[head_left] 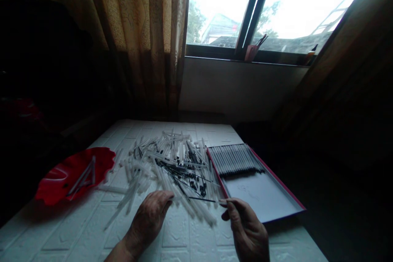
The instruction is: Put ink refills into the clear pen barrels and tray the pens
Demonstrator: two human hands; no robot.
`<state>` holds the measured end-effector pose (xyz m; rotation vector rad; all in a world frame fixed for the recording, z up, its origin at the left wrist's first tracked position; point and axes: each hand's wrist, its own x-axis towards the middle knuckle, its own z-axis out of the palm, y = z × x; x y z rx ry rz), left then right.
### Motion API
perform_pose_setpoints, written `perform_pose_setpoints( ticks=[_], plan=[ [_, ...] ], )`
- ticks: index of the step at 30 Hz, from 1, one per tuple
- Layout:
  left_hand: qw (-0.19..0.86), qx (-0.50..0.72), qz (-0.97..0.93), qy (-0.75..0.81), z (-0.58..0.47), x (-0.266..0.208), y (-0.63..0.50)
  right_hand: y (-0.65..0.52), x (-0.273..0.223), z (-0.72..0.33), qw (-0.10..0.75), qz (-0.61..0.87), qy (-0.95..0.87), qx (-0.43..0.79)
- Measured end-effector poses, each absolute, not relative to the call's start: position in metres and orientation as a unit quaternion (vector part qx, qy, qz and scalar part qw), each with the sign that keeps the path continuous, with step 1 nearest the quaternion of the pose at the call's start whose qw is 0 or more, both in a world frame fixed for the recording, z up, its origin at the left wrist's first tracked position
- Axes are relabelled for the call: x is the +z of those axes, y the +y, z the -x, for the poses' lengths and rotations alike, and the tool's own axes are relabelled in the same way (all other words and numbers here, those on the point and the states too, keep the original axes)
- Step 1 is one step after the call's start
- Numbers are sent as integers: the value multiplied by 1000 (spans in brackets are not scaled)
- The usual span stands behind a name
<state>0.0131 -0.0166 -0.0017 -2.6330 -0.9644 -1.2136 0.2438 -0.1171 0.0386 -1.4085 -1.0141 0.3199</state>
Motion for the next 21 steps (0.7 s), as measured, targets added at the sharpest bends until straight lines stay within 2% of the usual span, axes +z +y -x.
perform_pose_setpoints(
  ticks=[15,21],
  plan=[
    [51,-382,869,-312,-13,-4,-24,-114,31,-238,647,584,-460,169],
    [2,-390,869,-305,-21,3,-34,-109,28,-234,631,575,-483,192]
  ],
)
